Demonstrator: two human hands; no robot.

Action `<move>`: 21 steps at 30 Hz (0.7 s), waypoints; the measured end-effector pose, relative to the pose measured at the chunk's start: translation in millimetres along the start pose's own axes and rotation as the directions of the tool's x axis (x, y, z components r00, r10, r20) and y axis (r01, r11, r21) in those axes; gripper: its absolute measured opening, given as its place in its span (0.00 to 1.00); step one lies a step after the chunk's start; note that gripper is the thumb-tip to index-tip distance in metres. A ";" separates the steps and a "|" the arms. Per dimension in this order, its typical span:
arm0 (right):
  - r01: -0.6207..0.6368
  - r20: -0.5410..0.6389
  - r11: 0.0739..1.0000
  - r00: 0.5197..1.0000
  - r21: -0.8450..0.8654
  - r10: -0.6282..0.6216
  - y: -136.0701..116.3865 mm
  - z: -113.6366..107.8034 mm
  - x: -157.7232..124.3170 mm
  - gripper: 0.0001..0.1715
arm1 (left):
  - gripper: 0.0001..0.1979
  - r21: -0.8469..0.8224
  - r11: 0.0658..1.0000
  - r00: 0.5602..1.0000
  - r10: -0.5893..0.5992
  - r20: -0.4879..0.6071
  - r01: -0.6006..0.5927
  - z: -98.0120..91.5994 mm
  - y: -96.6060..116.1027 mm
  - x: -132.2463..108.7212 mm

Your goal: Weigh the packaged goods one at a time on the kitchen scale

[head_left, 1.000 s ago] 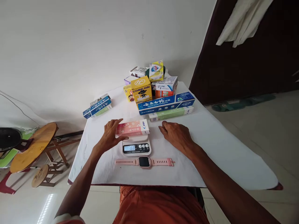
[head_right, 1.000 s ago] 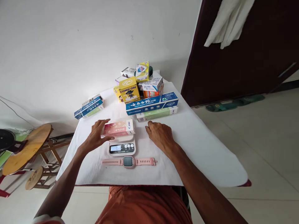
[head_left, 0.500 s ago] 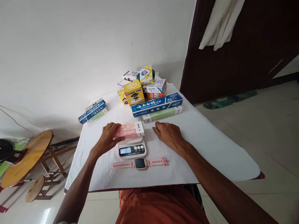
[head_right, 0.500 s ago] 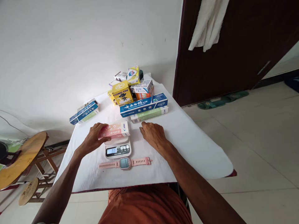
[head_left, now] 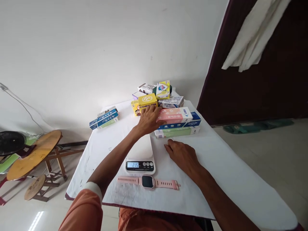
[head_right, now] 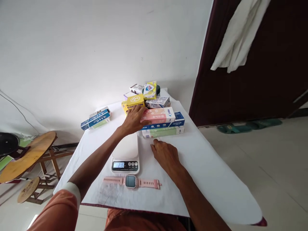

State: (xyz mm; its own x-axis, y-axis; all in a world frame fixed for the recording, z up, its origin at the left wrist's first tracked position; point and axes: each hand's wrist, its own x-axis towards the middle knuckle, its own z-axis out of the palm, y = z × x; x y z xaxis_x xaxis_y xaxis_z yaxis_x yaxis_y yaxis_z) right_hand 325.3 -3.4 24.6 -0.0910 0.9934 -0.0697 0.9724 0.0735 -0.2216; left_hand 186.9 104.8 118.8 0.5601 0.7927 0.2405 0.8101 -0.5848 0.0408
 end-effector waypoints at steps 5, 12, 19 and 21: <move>0.015 -0.002 1.000 1.000 0.003 -0.015 1.4 0.5 -0.7 0.18 | 0.33 -0.010 1.000 0.994 0.000 -0.114 -0.001 2.7 -9.5 -24.6; 0.029 -0.040 1.000 0.999 0.012 -0.028 4.6 8.2 -0.7 0.17 | 0.28 -0.085 0.975 0.963 -0.218 -0.161 0.207 1.1 -105.3 -95.8; -0.029 -0.061 0.997 0.998 0.072 0.034 3.5 11.6 1.5 0.18 | 0.36 0.095 0.692 0.697 -0.717 -0.018 0.715 -15.0 -251.6 -117.6; -0.067 -0.037 0.995 0.997 0.078 0.071 2.4 11.6 2.3 0.18 | 0.39 0.099 0.665 0.665 -0.746 0.035 0.741 -16.7 -274.9 -118.7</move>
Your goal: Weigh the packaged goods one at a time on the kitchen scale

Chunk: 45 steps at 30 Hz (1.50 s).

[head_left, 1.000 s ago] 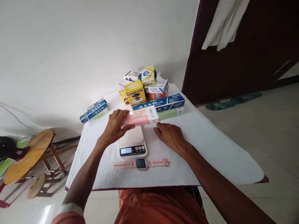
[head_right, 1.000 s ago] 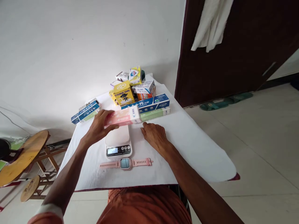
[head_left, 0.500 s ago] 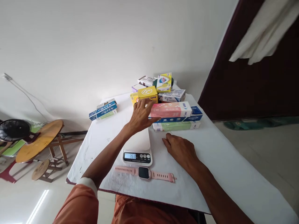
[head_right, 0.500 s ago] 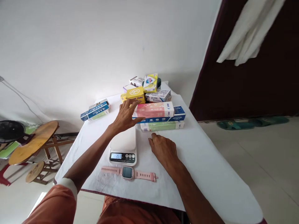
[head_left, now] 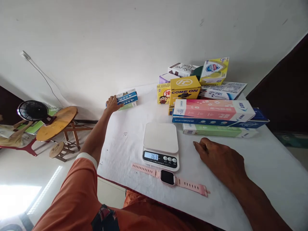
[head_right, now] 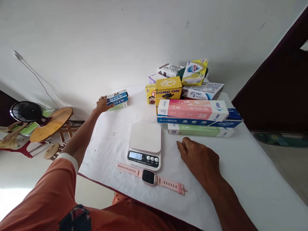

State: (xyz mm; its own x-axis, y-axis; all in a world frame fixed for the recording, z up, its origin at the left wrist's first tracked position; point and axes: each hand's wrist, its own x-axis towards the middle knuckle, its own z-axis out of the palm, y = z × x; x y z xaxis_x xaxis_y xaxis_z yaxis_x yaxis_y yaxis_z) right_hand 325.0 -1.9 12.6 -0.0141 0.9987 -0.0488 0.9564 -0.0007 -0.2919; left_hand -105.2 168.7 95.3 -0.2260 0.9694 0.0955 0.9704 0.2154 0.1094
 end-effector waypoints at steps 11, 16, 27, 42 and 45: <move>0.046 -0.052 0.999 0.998 0.001 -0.046 4.8 7.1 2.8 0.19 | 0.29 -0.038 0.998 0.998 0.052 0.017 -0.052 0.2 -23.1 -25.1; 0.044 -0.027 0.999 0.999 -0.013 -0.044 -0.1 1.2 1.6 0.18 | 0.29 -0.085 0.987 0.990 0.136 -0.037 -0.139 -10.8 -25.7 -82.7; 0.023 0.032 0.999 0.999 -0.041 -0.022 -4.3 -11.3 -0.8 0.20 | 0.24 -0.287 0.757 0.785 0.619 0.025 -0.588 -19.2 56.0 -185.1; 0.050 0.084 0.999 0.995 -0.012 -0.049 -2.4 -19.7 -2.8 0.20 | 0.36 -0.218 0.703 0.715 0.698 0.036 -0.676 -18.0 96.8 -180.0; 0.054 0.088 0.999 0.995 -0.003 -0.053 -1.8 -20.8 -2.8 0.19 | 0.29 -0.216 0.704 0.708 0.702 0.072 -0.676 -10.2 106.2 -183.1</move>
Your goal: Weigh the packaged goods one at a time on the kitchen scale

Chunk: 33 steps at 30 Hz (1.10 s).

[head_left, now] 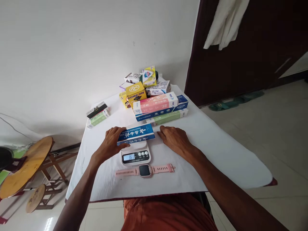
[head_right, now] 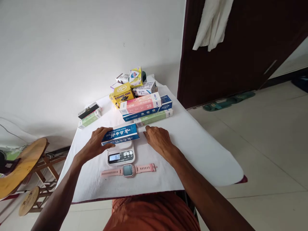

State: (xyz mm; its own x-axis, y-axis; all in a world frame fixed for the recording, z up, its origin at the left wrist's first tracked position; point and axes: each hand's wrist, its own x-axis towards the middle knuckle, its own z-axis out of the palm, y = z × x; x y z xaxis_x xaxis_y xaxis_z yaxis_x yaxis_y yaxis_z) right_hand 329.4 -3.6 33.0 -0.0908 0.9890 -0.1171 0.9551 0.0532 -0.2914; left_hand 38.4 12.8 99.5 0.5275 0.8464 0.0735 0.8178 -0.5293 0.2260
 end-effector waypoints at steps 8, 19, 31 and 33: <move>0.008 -0.023 1.000 1.000 0.005 -0.008 2.5 2.2 3.0 0.20 | 0.21 -0.176 0.982 0.991 0.044 -0.128 -0.067 -28.5 11.8 13.7; 0.029 -0.052 0.999 0.998 0.023 -0.028 5.5 12.2 5.9 0.19 | 0.24 0.154 0.958 0.951 0.267 -0.157 -0.243 -39.8 86.7 157.6; 0.024 -0.043 1.000 0.999 0.005 -0.024 3.9 9.4 2.9 0.19 | 0.28 0.224 0.942 0.898 0.313 -0.309 -0.251 -21.7 70.1 146.0; 0.026 -0.044 1.000 0.999 -0.007 -0.026 3.5 9.8 1.9 0.18 | 0.28 0.179 0.953 0.874 0.297 -0.385 -0.245 -16.5 57.9 128.6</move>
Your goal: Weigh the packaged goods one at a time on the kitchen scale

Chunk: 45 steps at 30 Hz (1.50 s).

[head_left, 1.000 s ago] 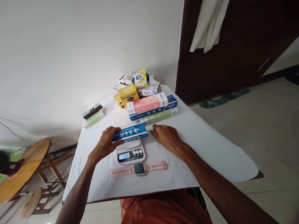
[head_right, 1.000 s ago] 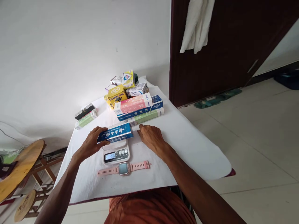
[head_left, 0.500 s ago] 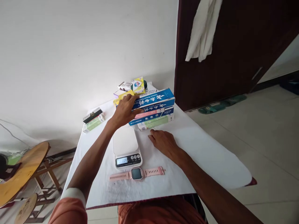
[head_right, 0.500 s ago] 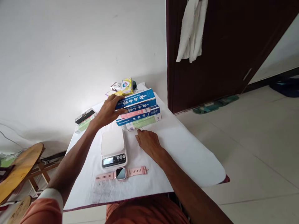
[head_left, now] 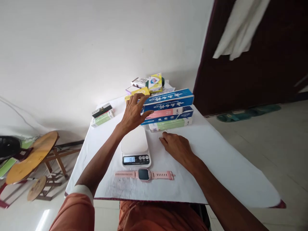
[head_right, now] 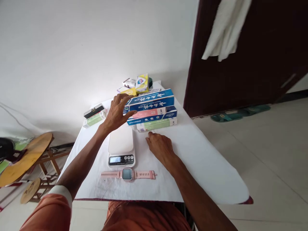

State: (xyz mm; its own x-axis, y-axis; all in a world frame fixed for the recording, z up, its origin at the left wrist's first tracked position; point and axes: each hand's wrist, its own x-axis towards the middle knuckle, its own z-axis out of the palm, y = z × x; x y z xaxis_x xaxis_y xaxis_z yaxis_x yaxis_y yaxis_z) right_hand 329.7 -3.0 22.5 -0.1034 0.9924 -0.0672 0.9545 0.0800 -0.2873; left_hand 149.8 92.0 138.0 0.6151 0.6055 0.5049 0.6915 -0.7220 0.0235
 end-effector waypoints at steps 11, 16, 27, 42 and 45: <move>-0.008 -0.084 0.998 0.996 0.063 0.013 7.3 14.4 3.0 0.17 | 0.25 0.228 0.592 0.599 -0.800 0.047 0.773 6.2 -196.0 -121.6; -0.033 -0.109 0.997 0.993 0.076 0.041 9.5 18.1 4.6 0.17 | 0.29 0.308 0.526 0.514 -0.848 0.127 0.793 12.7 -230.3 -135.5; -0.013 -0.125 0.995 0.992 0.097 0.025 10.5 21.3 5.0 0.17 | 0.31 0.314 0.600 0.532 -0.799 0.281 0.736 -5.3 -218.5 -147.1; -0.031 -0.023 0.999 0.999 0.009 0.032 -4.5 -1.0 0.0 0.18 | 0.30 -0.005 0.927 0.895 -0.359 0.265 0.374 -64.0 -75.8 -148.7; -0.034 -0.010 0.999 0.999 0.009 0.034 -4.6 -3.6 -1.0 0.18 | 0.30 -0.063 0.958 0.898 -0.238 0.371 0.280 -49.5 -42.8 -132.9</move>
State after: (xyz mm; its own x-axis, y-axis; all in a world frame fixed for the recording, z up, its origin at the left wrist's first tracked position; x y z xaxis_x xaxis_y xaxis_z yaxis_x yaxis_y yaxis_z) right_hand 326.5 -4.0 27.3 -0.0678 0.9954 -0.0671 0.9550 0.0452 -0.2931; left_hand 19.7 25.8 112.7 0.5280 0.8396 0.1276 0.8107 -0.5430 0.2189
